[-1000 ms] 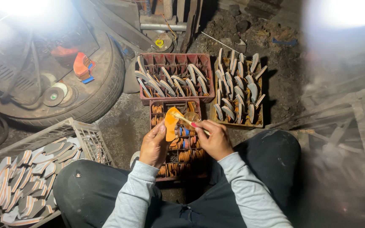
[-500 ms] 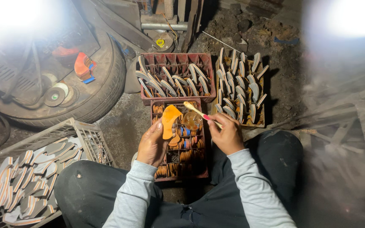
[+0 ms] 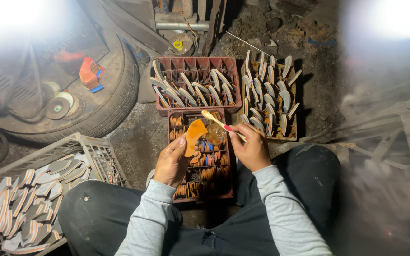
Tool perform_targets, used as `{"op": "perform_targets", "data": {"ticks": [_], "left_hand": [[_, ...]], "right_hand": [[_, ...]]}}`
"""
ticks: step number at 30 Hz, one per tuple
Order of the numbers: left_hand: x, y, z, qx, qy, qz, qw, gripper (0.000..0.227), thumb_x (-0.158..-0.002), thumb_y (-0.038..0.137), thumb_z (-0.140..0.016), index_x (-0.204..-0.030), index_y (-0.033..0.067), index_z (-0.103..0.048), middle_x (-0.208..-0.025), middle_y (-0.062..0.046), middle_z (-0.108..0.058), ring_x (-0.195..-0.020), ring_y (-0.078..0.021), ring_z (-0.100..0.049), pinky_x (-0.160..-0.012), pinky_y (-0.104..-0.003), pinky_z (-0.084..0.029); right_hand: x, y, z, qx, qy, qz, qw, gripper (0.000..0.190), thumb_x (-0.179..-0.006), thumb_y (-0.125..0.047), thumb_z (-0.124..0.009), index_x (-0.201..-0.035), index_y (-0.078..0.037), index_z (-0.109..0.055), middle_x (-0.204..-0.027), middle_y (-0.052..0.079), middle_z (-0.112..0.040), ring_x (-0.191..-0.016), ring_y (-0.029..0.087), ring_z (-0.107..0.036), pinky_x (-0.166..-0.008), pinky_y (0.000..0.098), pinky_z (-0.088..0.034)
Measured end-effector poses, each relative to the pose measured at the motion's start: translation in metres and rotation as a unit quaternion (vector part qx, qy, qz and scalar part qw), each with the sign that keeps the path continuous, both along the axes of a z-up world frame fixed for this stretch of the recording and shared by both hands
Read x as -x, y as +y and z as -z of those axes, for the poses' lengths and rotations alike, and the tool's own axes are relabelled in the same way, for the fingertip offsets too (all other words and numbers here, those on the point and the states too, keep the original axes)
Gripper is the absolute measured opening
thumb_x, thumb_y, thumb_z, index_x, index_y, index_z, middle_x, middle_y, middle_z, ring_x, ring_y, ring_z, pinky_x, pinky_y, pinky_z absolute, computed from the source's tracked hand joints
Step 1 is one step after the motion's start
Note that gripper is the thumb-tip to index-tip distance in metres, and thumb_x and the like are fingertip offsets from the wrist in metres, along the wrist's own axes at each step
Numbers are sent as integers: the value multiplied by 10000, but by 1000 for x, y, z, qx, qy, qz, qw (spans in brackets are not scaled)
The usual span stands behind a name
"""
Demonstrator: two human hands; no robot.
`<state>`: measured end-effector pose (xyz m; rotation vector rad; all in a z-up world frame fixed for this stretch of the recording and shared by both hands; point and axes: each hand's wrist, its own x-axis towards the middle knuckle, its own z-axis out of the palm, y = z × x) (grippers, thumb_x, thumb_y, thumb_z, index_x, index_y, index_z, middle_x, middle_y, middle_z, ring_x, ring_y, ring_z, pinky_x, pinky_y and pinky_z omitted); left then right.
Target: The person sits on the floor and applies glue to the edges of curved shoe sole pieces using a brush. They pick up pieces from a crate, apply the adhesive, and place them into a crate.
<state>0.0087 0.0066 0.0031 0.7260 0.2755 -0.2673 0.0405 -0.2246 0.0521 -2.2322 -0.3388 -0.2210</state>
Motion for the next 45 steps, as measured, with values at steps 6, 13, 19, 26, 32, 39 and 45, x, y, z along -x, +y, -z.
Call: {"op": "perform_targets", "data": {"ticks": [6,13,19,26,32,39,45], "left_hand": [[2,-2,4,-16,-35,11,999,413,-1039,163,-587,-1386,-60,-599,-1165,-124,-716,-977,-206,-682,-840,-377,-560],[-5,3,6,-20,-1,-9,1000,415,-1045,188,-569,-1388,-44,-594,-1134,-121,-705,-965,-196,-678,-859,-373,-570],[0,1,3,-38,-19,-8,999,408,-1023,156,-577,-1380,-41,-598,-1195,-114,-719,-1001,-203,-681,-861,-377,-555],[-6,2,0,-1,21,-36,999,439,-1018,185,-561,-1415,-2,-562,-1234,-110,-686,-1030,-205,-677,-905,-386,-578],[-4,2,6,39,8,-47,998,461,-1046,166,-546,-1456,-43,-527,-1224,-137,-689,-1040,-228,-679,-917,-393,-568],[-7,5,9,48,-2,-62,997,457,-1034,157,-526,-1455,-22,-525,-1228,-126,-690,-1003,-228,-676,-888,-376,-593],[-4,3,6,4,-1,-51,999,426,-1050,134,-541,-1435,-48,-557,-1233,-153,-685,-1021,-247,-678,-877,-386,-590]], "right_hand": [[2,5,15,-17,22,-50,998,114,-938,-90,-666,-987,-42,-757,-858,81,-741,-729,174,-700,-664,326,-570],[3,11,14,-8,1,-42,999,102,-920,-77,-684,-982,-28,-749,-837,85,-718,-707,190,-695,-617,314,-551],[-4,7,20,-7,-6,-5,1000,119,-920,-68,-691,-1009,-27,-758,-875,104,-744,-742,195,-711,-652,303,-547],[3,16,24,-70,-52,-34,996,122,-948,-61,-645,-1014,-10,-733,-917,107,-748,-769,188,-719,-658,309,-572],[3,17,23,-35,-58,-36,997,132,-899,-38,-660,-1000,3,-735,-893,128,-716,-790,250,-704,-679,350,-554],[-1,7,4,-5,-68,-29,997,103,-911,-56,-673,-978,-27,-746,-853,96,-703,-751,223,-691,-655,333,-533],[-2,8,18,-6,-23,-32,999,95,-904,-64,-699,-972,-28,-754,-821,93,-696,-710,214,-667,-629,323,-509]]}}
